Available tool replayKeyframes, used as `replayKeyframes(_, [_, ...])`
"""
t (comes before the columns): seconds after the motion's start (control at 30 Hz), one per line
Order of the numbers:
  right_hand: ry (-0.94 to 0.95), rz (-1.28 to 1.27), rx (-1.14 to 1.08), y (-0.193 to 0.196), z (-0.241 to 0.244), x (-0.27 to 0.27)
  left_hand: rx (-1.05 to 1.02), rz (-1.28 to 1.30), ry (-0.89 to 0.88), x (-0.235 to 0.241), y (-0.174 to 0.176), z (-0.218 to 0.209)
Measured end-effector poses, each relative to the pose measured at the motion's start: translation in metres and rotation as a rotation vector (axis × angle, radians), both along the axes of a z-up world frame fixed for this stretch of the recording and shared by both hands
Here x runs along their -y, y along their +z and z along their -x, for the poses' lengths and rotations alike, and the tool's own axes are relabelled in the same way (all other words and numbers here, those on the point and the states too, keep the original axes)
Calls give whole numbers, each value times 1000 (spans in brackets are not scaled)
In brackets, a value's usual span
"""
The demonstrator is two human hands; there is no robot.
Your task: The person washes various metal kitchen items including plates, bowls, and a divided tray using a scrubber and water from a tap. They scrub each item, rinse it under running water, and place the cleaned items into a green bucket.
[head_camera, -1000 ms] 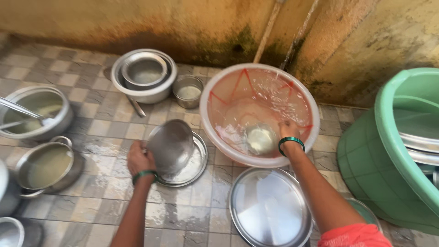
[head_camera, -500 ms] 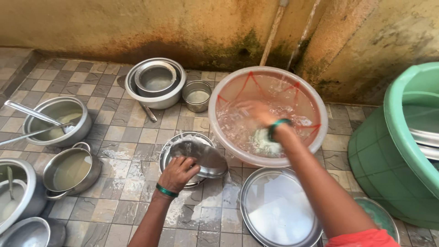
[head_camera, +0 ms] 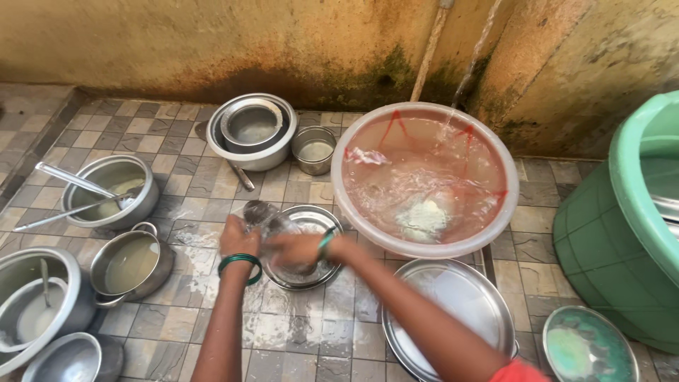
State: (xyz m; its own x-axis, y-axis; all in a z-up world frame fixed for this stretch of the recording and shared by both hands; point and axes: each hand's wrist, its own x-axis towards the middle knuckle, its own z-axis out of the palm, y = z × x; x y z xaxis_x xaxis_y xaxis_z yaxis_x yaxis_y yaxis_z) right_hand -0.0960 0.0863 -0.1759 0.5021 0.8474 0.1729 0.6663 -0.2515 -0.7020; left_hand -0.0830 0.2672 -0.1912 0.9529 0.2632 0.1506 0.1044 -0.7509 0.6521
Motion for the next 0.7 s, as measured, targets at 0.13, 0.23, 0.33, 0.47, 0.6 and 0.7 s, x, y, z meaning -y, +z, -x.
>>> replayKeyframes(0.13, [-604,327,-199,2,45,-31,-206,146,8,-15,14,-5])
replayKeyframes(0.23, [-801,-95,-279,17,51,13,-27,317,-153,-35,-1,-21])
replayKeyframes(0.33, [-879,-502,73,49,48,91,-40,402,-36,-29,-59,-48])
replayKeyframes(0.47, [-1428,-414,-115,49,48,173,-272,9,-15,-13,-183,-37])
replayKeyframes(0.6, [-1349,-81,368,-32,29,236,-426,-344,-58,-10,-256,-4])
replayKeyframes(0.7, [-1182,86,535,-115,-2,285,-560,-302,64,-13,-254,0])
